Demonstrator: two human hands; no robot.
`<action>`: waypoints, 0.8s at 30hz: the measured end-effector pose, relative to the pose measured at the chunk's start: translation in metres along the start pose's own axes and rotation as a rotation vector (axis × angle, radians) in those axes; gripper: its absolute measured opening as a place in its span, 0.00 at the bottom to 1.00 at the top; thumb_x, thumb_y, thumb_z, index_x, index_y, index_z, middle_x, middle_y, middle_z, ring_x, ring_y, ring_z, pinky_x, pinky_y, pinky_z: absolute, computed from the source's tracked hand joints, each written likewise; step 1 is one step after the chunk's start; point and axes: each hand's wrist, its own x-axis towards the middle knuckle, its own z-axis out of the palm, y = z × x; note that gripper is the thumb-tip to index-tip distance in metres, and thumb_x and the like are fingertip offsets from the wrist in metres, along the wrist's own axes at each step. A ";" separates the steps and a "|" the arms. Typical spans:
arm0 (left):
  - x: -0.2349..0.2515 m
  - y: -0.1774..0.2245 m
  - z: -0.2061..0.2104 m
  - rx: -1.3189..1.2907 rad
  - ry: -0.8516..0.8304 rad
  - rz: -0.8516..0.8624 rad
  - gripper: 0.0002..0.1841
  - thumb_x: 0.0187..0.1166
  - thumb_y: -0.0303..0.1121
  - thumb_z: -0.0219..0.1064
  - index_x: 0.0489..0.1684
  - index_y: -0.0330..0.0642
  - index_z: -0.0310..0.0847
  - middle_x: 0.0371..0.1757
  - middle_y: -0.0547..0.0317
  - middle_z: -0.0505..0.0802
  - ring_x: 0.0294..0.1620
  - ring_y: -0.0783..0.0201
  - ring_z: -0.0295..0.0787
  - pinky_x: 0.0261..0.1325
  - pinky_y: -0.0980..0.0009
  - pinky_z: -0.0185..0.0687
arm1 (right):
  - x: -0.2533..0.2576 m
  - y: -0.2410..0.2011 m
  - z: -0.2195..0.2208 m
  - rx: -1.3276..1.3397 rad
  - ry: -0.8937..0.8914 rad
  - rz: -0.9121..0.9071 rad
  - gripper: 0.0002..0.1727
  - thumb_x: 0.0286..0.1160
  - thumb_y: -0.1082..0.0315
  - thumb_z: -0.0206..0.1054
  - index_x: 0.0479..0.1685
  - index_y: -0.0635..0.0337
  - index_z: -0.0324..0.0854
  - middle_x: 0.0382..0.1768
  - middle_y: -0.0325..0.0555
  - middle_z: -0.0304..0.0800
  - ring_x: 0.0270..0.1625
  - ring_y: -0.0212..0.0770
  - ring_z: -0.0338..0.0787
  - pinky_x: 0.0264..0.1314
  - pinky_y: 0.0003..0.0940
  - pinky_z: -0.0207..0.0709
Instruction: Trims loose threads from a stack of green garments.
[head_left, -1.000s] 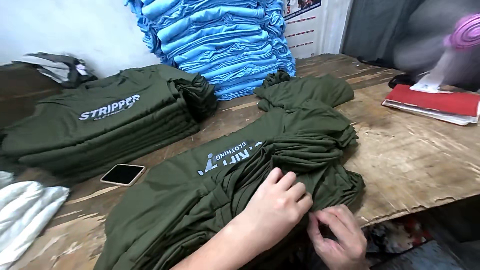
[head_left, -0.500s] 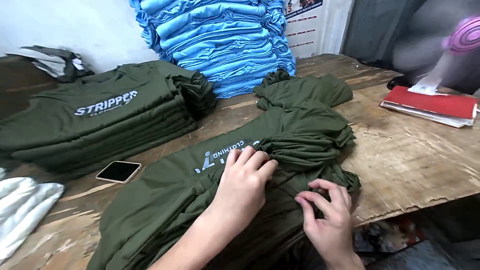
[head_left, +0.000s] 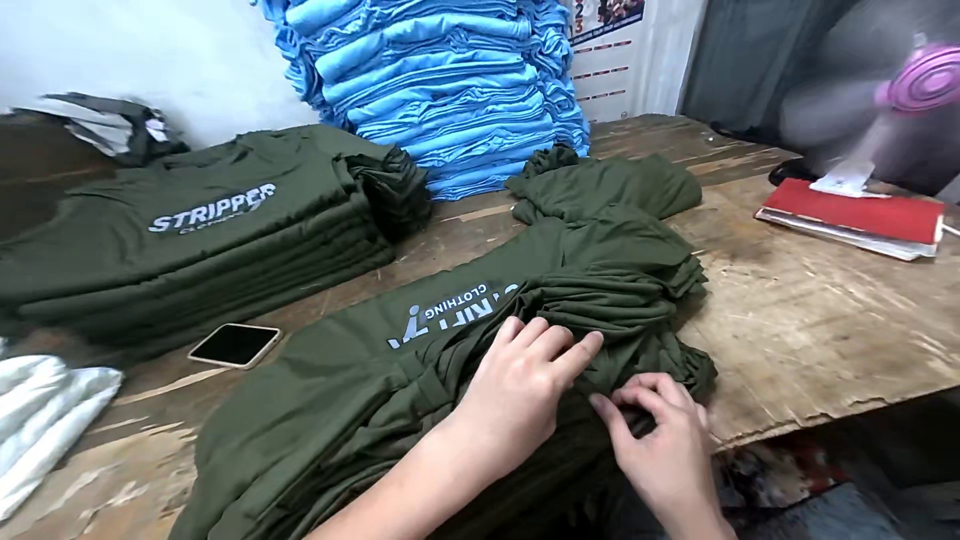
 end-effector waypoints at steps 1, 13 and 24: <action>0.000 0.001 0.003 -0.002 -0.021 0.023 0.16 0.79 0.33 0.69 0.64 0.55 0.90 0.47 0.63 0.93 0.49 0.59 0.87 0.52 0.58 0.79 | -0.002 0.000 0.004 -0.013 0.028 -0.007 0.15 0.64 0.42 0.71 0.24 0.39 0.94 0.43 0.32 0.92 0.51 0.40 0.88 0.54 0.52 0.73; 0.000 0.021 0.016 0.094 -0.022 0.247 0.10 0.79 0.24 0.62 0.45 0.45 0.90 0.41 0.59 0.92 0.45 0.56 0.87 0.52 0.57 0.78 | -0.020 0.001 -0.003 0.165 0.083 -0.114 0.09 0.63 0.53 0.74 0.24 0.43 0.92 0.51 0.38 0.91 0.56 0.34 0.85 0.61 0.36 0.76; 0.002 0.016 0.010 0.028 -0.102 0.154 0.12 0.74 0.23 0.66 0.46 0.51 0.91 0.46 0.59 0.93 0.50 0.56 0.89 0.57 0.51 0.78 | -0.022 0.009 -0.001 0.073 0.137 -0.044 0.14 0.69 0.57 0.62 0.42 0.47 0.92 0.53 0.40 0.91 0.58 0.42 0.85 0.61 0.49 0.71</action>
